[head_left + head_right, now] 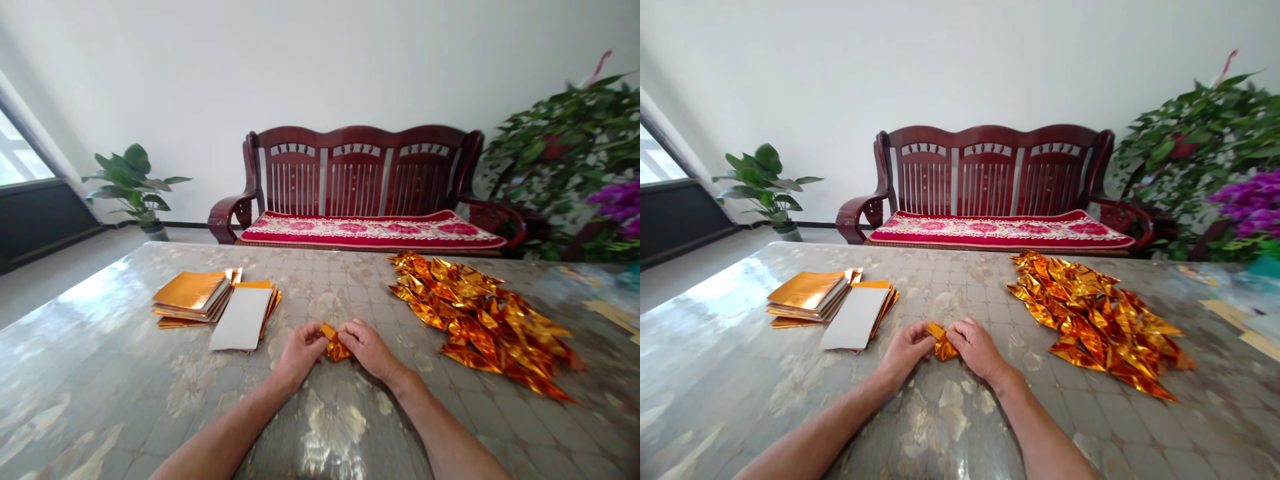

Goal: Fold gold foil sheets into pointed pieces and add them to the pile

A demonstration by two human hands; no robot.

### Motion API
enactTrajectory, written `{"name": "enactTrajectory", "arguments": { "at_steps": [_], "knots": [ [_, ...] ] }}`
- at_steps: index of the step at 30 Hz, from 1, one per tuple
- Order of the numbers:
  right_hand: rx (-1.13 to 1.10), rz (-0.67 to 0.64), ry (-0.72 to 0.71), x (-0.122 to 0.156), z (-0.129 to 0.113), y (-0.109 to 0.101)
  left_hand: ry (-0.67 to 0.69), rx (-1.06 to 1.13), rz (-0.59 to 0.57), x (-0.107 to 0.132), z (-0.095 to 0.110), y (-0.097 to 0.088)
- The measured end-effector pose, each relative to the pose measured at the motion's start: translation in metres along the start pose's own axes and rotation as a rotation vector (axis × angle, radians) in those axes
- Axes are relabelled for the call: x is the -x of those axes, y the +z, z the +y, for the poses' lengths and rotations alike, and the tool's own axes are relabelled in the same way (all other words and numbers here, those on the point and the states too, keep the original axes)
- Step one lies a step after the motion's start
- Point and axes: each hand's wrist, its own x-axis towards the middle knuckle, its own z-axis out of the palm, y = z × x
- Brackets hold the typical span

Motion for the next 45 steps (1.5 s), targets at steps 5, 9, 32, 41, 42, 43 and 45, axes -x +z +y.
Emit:
{"name": "enactTrajectory", "arguments": {
  "at_steps": [5,9,32,41,42,43,45],
  "knots": [
    [0.089,-0.021,-0.026,0.002,-0.006,0.001,0.076,-0.198,0.104,-0.003,-0.006,-0.001],
    [0.079,-0.019,-0.021,0.003,-0.007,0.002,0.100,-0.282,0.119,-0.003,-0.007,-0.003],
    [0.146,0.050,-0.023,0.002,-0.010,0.001,-0.083,-0.209,-0.032,-0.007,-0.005,-0.011],
    [0.163,0.134,-0.038,0.002,-0.007,-0.007,0.104,-0.234,0.045,-0.009,-0.005,-0.021],
    [0.177,0.137,-0.049,0.002,-0.007,-0.007,0.130,-0.293,0.068,-0.008,-0.002,-0.021],
    [0.192,0.136,-0.059,0.002,-0.007,-0.007,0.153,-0.352,0.091,-0.008,0.000,-0.021],
    [0.226,0.129,-0.084,0.002,-0.007,-0.006,0.186,-0.459,0.111,-0.007,0.005,-0.021]
  ]
}}
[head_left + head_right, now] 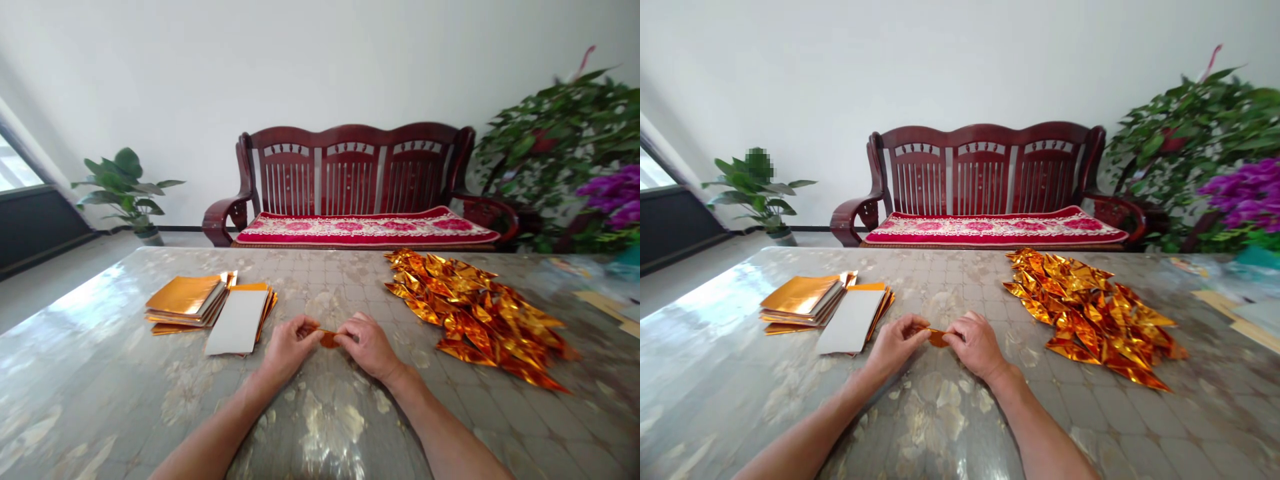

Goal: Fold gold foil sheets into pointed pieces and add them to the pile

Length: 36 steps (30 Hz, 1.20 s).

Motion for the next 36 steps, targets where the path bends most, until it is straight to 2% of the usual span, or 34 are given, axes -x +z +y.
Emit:
{"name": "enactTrajectory", "arguments": {
  "at_steps": [5,11,15,18,21,27,31,36],
  "knots": [
    [0.072,-0.001,-0.105,0.001,-0.005,0.001,0.119,-0.181,-0.067,0.000,0.002,-0.002],
    [0.080,0.005,-0.159,0.002,-0.007,-0.003,0.196,-0.223,-0.109,0.002,-0.001,-0.003],
    [0.026,0.033,-0.106,0.001,-0.004,-0.004,0.259,-0.218,-0.127,0.000,-0.002,-0.007],
    [-0.071,0.072,-0.039,0.000,-0.003,-0.004,0.254,-0.223,-0.135,-0.002,-0.005,-0.014],
    [-0.135,0.127,-0.032,-0.001,-0.004,-0.005,0.264,-0.282,-0.100,-0.004,-0.007,-0.020],
    [-0.110,0.193,-0.123,0.000,-0.015,-0.005,0.497,-0.421,-0.006,0.002,0.004,-0.012],
    [-0.187,0.238,-0.149,0.001,-0.021,-0.004,0.553,-0.349,0.038,0.007,0.007,-0.007],
    [-0.278,0.273,-0.158,0.000,-0.023,-0.006,0.611,-0.257,0.149,0.011,0.007,-0.011]
  ]
}}
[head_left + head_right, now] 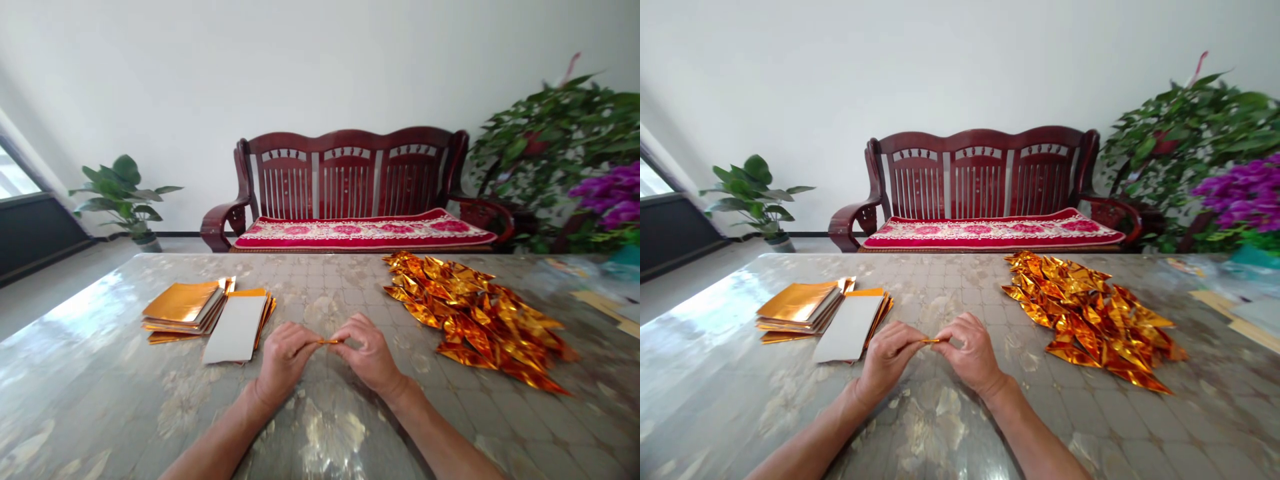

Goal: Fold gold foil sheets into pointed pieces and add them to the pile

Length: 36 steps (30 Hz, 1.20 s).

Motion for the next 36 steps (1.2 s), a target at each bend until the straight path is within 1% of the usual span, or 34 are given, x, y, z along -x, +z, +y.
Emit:
{"name": "enactTrajectory", "arguments": {
  "at_steps": [5,10,14,19,21,26,29,32,36],
  "knots": [
    [-0.007,0.007,-0.072,-0.001,-0.002,-0.001,0.041,0.011,0.055,0.001,0.002,0.000],
    [0.033,0.007,-0.154,-0.002,-0.006,-0.002,0.044,0.025,0.060,0.003,0.003,0.003],
    [0.042,0.013,-0.172,-0.001,-0.008,-0.003,0.031,0.017,0.044,0.005,0.005,0.006],
    [0.050,0.038,-0.177,-0.002,-0.007,-0.001,-0.024,0.043,0.068,0.005,0.008,0.010],
    [0.040,0.050,-0.171,-0.002,-0.007,0.000,0.001,0.041,0.085,0.005,0.009,0.008],
    [-0.037,0.090,-0.161,0.000,-0.013,0.003,0.157,-0.013,0.121,0.004,0.009,0.000],
    [-0.077,0.100,-0.163,0.001,-0.017,0.002,0.208,-0.031,0.140,0.005,0.008,-0.003],
    [-0.089,0.101,-0.158,0.002,-0.021,0.002,0.213,-0.033,0.143,0.005,0.007,-0.004],
    [-0.076,0.107,-0.151,0.000,-0.024,0.001,0.170,-0.023,0.131,0.006,0.007,-0.002]
  ]
}}
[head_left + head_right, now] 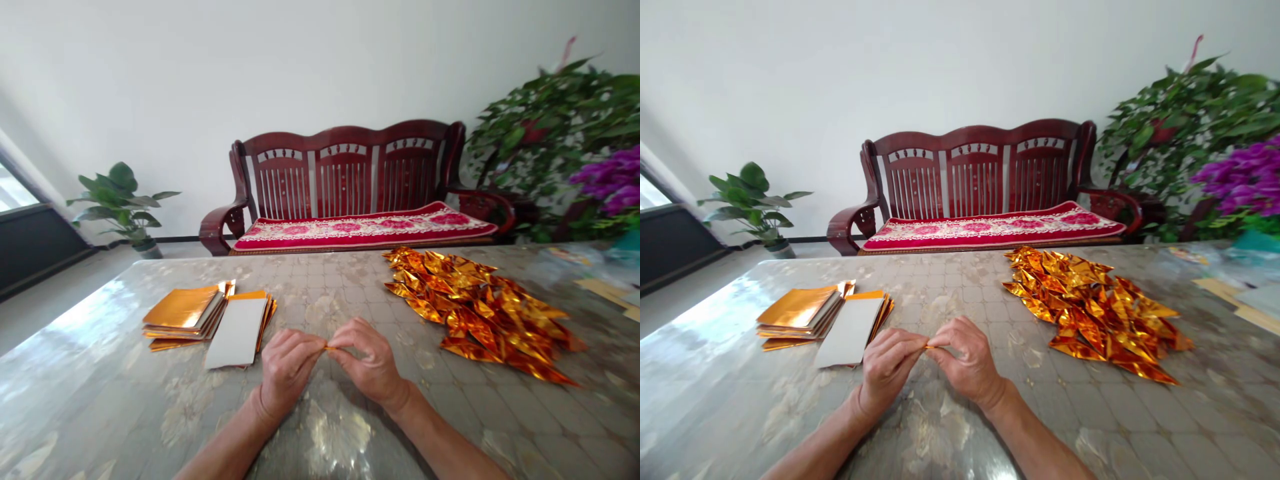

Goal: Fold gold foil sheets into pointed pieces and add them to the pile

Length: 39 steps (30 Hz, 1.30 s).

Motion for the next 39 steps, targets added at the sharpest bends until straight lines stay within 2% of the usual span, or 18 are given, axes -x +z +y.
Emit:
{"name": "enactTrajectory", "arguments": {
  "at_steps": [9,11,14,16,20,31,35,39],
  "knots": [
    [0.024,-0.039,-0.011,-0.003,0.007,0.000,-0.110,0.054,-0.021,0.000,0.003,0.005],
    [0.020,-0.012,0.040,-0.001,0.014,0.001,-0.201,0.079,-0.007,0.001,0.004,0.009],
    [0.068,0.128,0.139,0.003,0.020,0.002,-0.386,0.112,0.046,0.001,0.006,0.015],
    [0.104,0.163,0.131,0.005,0.019,0.004,-0.500,0.144,0.074,0.000,0.008,0.019],
    [0.121,0.137,0.076,0.009,0.010,0.008,-0.655,0.241,0.083,-0.002,0.014,0.024],
    [0.008,0.168,0.192,0.007,0.004,0.017,-0.637,0.296,0.054,0.000,0.017,0.026],
    [-0.084,0.069,0.232,0.004,0.005,0.012,-0.654,0.311,0.019,0.001,0.015,0.025],
    [-0.059,-0.050,0.275,0.003,0.008,0.008,-0.697,0.331,-0.003,0.004,0.011,0.028]
  ]
}}
